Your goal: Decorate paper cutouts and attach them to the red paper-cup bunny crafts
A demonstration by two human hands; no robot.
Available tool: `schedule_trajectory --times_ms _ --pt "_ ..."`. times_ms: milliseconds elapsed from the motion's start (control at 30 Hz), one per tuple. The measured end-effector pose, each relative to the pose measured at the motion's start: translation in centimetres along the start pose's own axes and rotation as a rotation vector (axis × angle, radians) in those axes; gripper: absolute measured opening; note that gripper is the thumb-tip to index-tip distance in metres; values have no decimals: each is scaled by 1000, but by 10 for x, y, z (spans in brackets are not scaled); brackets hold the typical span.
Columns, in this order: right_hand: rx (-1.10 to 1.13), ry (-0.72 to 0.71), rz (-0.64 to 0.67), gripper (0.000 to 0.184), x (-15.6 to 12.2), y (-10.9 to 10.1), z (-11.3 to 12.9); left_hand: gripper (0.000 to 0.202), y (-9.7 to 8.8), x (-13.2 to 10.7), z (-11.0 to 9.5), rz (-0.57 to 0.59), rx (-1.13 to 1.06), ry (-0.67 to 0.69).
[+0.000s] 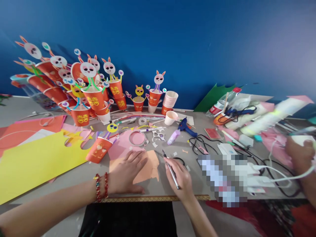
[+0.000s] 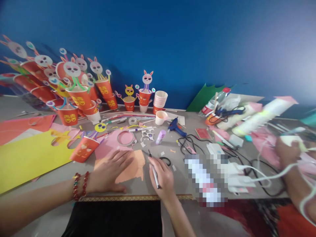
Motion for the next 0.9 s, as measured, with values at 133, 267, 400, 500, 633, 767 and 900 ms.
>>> schedule_trajectory --times_ms 133,267,400,500,633,767,900 --pt "-53 -61 48 33 -4 -9 1 86 1 -13 -2 -7 0 15" --pt "-98 -135 75 35 -5 -17 5 82 -1 -19 -8 15 -4 27" --pt "-131 -166 150 40 -5 -16 3 89 -2 -22 -11 27 4 24" --pt "-160 -177 225 44 -5 -13 -2 105 -2 -27 -14 113 -5 58" --pt "-183 -188 301 44 -2 -11 -6 100 -2 -38 -19 195 41 70" --pt "-201 -202 322 42 1 -8 -7 83 -2 -48 -19 149 49 125" --pt "-231 -187 326 44 -1 -3 -11 84 -2 -48 -8 118 13 204"
Point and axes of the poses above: each hand's wrist, its own x-axis towards the middle knuckle, its own y-axis out of the palm, z = x × y, the point moved 1 cm from there along x, towards the middle knuckle, and after that the axes turned 7 degrees about -y, right-handed, at the moved point
